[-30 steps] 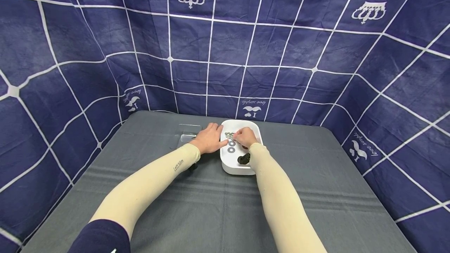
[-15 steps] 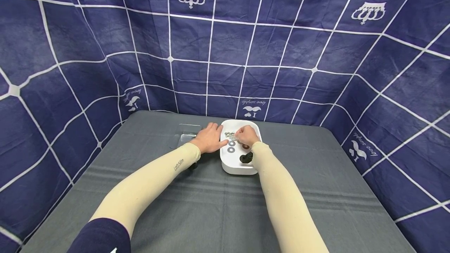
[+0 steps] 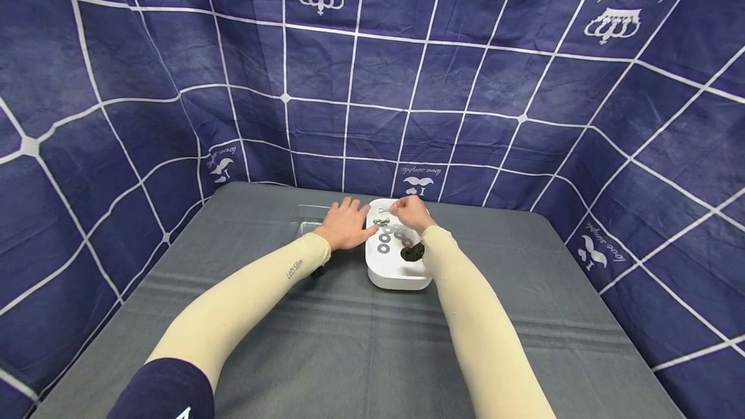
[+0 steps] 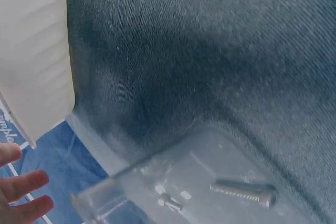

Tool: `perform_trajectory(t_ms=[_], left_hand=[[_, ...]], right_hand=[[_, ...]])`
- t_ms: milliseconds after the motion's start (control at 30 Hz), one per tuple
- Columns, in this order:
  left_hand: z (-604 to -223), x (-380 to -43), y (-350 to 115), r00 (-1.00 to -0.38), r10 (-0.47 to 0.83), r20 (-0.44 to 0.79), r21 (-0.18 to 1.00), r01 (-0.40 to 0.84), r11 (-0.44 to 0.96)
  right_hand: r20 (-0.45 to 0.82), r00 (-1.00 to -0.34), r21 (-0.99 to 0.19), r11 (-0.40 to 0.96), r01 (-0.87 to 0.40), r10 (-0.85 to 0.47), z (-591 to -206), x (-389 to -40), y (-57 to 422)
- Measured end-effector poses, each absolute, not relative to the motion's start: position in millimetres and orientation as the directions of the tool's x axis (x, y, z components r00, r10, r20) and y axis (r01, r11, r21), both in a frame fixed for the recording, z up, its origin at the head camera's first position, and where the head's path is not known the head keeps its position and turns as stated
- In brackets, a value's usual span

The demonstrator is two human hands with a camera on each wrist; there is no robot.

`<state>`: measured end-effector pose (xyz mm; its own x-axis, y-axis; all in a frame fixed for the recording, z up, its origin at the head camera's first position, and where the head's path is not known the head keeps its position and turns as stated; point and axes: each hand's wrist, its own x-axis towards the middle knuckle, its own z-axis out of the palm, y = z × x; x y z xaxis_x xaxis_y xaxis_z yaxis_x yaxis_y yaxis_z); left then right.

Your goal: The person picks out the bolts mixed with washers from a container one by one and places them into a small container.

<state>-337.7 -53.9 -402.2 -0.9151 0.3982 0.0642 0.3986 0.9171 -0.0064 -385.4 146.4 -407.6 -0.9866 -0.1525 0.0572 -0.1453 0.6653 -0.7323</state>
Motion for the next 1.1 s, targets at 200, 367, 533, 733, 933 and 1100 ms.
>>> perform_trajectory(t_ms=[200,367,533,733,933,1100], left_hand=[[-397.1,-337.9,-66.5,-0.921,0.382,0.078,0.01,0.384,0.923],[-395.6,-338.4,-82.7,-0.928,0.361,0.089,0.011,0.363,0.932],[-393.8,-338.2,-100.3,-0.938,0.334,0.093,0.01,0.336,0.942],[-391.3,-336.0,-121.9,-0.948,0.306,0.086,0.0,0.307,0.952],[-390.9,-333.1,-141.8,-0.954,0.287,0.084,0.004,0.289,0.957],[-390.6,-330.8,-153.9,-0.958,0.272,0.089,0.022,0.275,0.961]], right_hand=[[0.056,-0.984,-0.768,0.622,-0.152,-0.172,-401.7,-386.6,143.6],[0.052,-0.979,-0.791,0.591,-0.161,-0.198,-395.6,-384.1,136.9],[0.052,-0.972,-0.813,0.556,-0.175,-0.23,-391.1,-384.3,128.1],[0.066,-0.964,-0.816,0.542,-0.201,-0.259,-388.4,-386.7,114.1],[0.083,-0.96,-0.826,0.52,-0.217,-0.268,-383.5,-385.5,97.0],[0.085,-0.955,-0.837,0.5,-0.223,-0.284,-383.6,-385.4,85.4]])
